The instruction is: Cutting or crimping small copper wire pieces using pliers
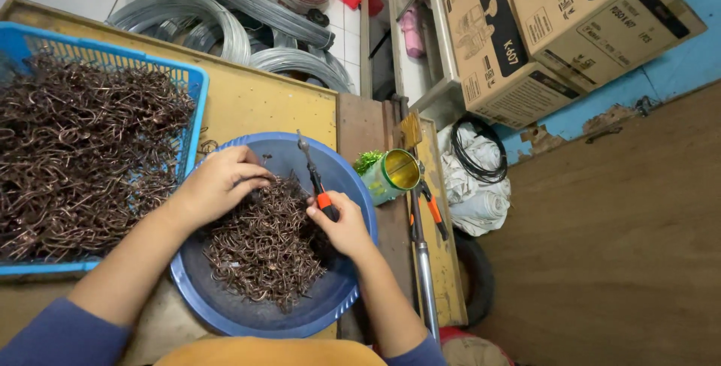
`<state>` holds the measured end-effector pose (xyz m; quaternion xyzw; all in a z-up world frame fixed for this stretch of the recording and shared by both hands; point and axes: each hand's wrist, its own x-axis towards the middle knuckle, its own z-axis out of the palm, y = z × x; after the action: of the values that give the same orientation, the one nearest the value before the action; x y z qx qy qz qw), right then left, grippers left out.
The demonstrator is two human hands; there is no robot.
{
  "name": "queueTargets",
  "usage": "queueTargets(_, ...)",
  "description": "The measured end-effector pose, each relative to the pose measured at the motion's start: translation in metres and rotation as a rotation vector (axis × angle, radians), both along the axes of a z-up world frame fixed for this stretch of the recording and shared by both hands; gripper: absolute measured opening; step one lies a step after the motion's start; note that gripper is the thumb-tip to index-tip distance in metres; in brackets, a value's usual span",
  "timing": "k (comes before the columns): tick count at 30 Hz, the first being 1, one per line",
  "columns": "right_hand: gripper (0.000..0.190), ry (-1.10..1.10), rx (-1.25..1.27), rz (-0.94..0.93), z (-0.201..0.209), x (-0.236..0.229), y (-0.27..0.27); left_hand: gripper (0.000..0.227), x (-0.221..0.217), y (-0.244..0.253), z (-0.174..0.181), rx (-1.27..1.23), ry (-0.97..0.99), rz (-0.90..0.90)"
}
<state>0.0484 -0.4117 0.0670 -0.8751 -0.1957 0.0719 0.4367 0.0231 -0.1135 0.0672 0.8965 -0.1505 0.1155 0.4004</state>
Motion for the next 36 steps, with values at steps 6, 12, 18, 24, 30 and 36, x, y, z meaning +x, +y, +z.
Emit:
queueTargets(6, 0.022, 0.039, -0.073, 0.007, 0.041, -0.034, 0.010, 0.016, -0.066, -0.028, 0.033, 0.125, 0.175, 0.173)
queueTargets(12, 0.028, -0.182, -0.138, 0.059, 0.001, -0.033, 0.005, 0.019, -0.076, -0.034, 0.005, 0.158, 0.062, 0.393)
queueTargets(18, 0.026, -0.118, -0.126, 0.075, -0.001, -0.033, 0.000, 0.014, -0.061, -0.031, -0.033, 0.114, -0.025, 0.408)
queueTargets(24, 0.032, -0.185, -0.089, 0.065, -0.018, -0.026, -0.006, 0.013, -0.068, -0.028, -0.030, 0.041, -0.112, 0.391)
queueTargets(30, 0.027, -0.311, -0.018, 0.119, -0.039, -0.014, -0.010, 0.016, -0.069, -0.027, -0.029, -0.098, -0.133, 0.379)
queueTargets(36, 0.022, -0.320, -0.044, 0.066, -0.029, -0.020, -0.009, 0.011, -0.070, -0.022, -0.029, -0.141, -0.208, 0.476)
